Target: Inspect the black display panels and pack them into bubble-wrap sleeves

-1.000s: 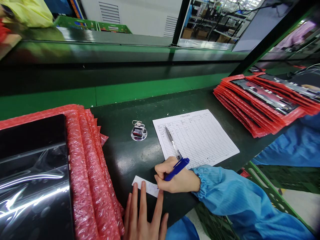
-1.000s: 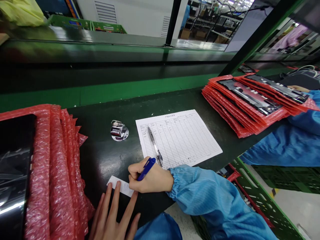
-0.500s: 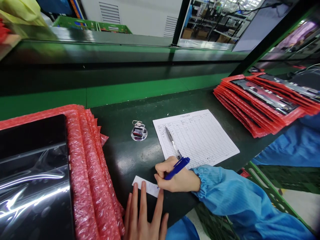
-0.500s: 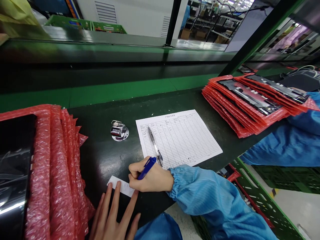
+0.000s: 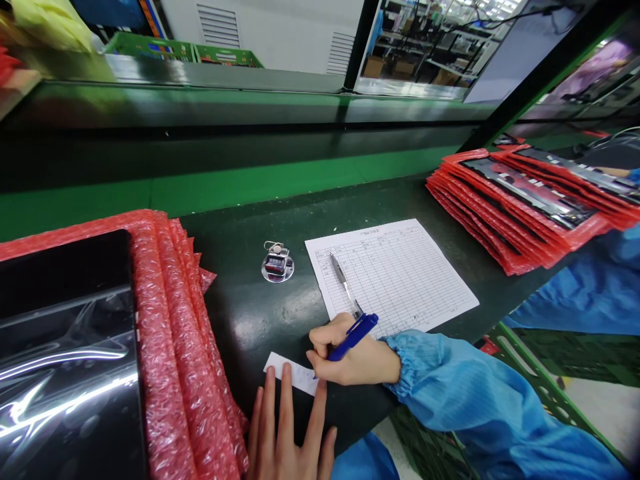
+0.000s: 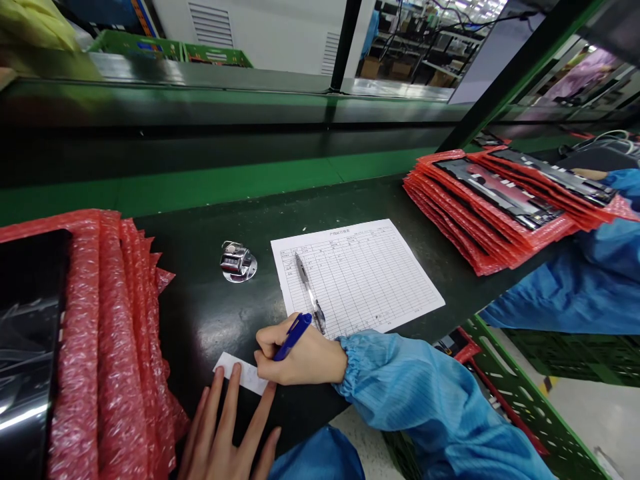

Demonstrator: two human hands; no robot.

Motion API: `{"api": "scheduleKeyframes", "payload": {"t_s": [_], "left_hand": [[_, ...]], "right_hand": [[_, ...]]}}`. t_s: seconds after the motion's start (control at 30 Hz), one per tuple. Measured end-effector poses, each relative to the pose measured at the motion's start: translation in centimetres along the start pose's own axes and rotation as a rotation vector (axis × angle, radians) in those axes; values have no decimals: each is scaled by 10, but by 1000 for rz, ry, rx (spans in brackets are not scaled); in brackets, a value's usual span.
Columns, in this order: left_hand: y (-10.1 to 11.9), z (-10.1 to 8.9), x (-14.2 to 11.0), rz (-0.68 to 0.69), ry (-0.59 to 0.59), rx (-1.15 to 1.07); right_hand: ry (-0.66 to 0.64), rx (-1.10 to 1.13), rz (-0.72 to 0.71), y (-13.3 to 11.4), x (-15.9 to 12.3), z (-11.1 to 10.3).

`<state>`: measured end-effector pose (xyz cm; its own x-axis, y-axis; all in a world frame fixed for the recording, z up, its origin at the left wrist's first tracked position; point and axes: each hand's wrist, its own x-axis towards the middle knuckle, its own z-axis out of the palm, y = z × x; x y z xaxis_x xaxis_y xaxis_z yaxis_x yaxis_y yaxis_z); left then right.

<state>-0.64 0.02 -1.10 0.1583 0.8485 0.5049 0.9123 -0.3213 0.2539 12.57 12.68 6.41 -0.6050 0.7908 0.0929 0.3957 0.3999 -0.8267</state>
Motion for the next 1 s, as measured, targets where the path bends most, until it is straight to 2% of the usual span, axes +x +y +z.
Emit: {"api": "scheduleKeyframes", "payload": {"t_s": [0.23, 0.7, 1.0], "left_hand": [[1, -1, 1, -16, -1, -16], [0, -1, 2, 15, 23, -1], [0, -1, 2, 22, 16, 18]], "right_hand": [[12, 7, 64, -2, 0, -3], [-23, 8, -66, 3, -1, 2], [-4, 19, -78, 2, 0, 1]]}}
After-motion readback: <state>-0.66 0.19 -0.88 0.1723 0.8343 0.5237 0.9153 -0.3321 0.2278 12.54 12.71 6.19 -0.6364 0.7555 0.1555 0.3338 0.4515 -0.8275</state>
